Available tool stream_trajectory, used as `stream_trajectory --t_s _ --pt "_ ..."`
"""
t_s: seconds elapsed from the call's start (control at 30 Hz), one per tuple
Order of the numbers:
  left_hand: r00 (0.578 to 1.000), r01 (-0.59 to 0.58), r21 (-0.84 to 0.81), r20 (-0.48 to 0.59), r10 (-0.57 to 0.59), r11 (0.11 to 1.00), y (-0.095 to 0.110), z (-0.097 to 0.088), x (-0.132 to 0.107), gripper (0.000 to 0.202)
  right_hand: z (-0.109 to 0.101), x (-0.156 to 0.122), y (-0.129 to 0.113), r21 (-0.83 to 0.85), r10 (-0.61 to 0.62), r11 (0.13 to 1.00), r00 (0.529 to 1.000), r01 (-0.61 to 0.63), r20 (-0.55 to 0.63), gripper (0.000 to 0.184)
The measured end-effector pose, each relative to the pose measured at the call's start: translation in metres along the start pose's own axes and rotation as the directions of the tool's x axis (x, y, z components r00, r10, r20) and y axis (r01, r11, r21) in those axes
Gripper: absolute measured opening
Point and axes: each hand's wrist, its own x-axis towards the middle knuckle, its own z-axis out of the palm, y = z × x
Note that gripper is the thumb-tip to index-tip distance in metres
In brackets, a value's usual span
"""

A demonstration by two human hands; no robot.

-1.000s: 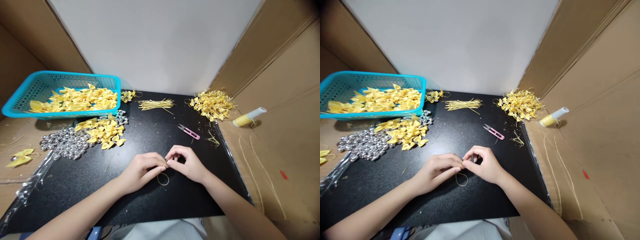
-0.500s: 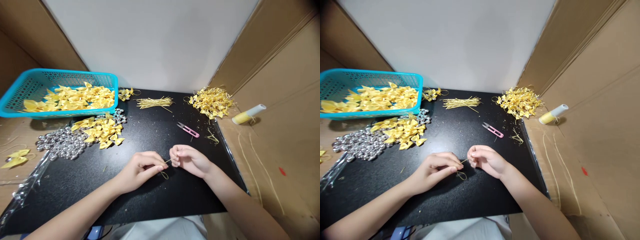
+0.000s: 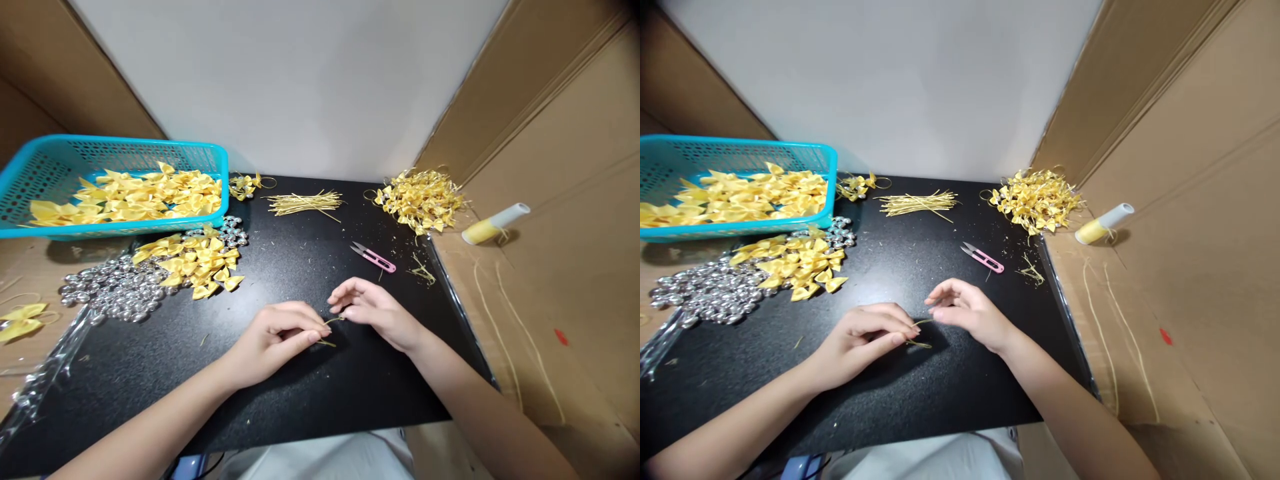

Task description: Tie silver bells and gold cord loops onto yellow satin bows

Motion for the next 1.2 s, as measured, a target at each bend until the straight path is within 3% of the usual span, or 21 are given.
stream_trajectory --t_s 0.13,0.27,0.57,0.77,0.9,1.1,1.2 --pt "1.000 0.001 -0.024 -0.009 -0.002 1.000 0.000 -0.001 0.000 0.015 0.005 -0.001 0.001 -0.147 0.023 0.989 0.995 -0.009 0.098 0.023" --pt "0.999 0.044 -0.053 -0.007 -0.044 0.998 -0.001 -0.003 -0.002 0.015 0.000 0.000 -0.002 -0.155 0.036 0.987 0.999 -0.033 0.017 0.022" --pt "0.989 0.146 -0.174 -0.007 -0.150 0.974 -0.003 -0.006 0.001 0.019 -0.007 0.002 -0.005 0.171 -0.047 0.984 0.999 0.047 -0.002 0.026" --pt "0.982 0.186 -0.192 -0.004 -0.190 0.964 -0.002 -0.005 0.003 0.024 -0.005 0.001 -0.002 0.335 0.010 0.941 0.994 -0.045 0.105 0.029" --pt "0.979 0.200 -0.196 -0.005 -0.205 0.960 -0.001 -0.005 0.004 0.025 -0.004 -0.001 -0.003 0.368 -0.004 0.929 0.993 -0.039 0.117 0.032" --pt "0.979 0.199 -0.187 -0.008 -0.204 0.962 -0.003 -0.006 0.003 0.025 -0.004 -0.002 -0.004 0.330 -0.026 0.944 0.994 -0.010 0.105 0.032" --pt "0.978 0.201 -0.208 -0.011 -0.207 0.957 -0.004 -0.006 0.002 0.023 -0.006 -0.002 -0.005 0.181 -0.080 0.981 0.997 0.075 0.022 0.026"
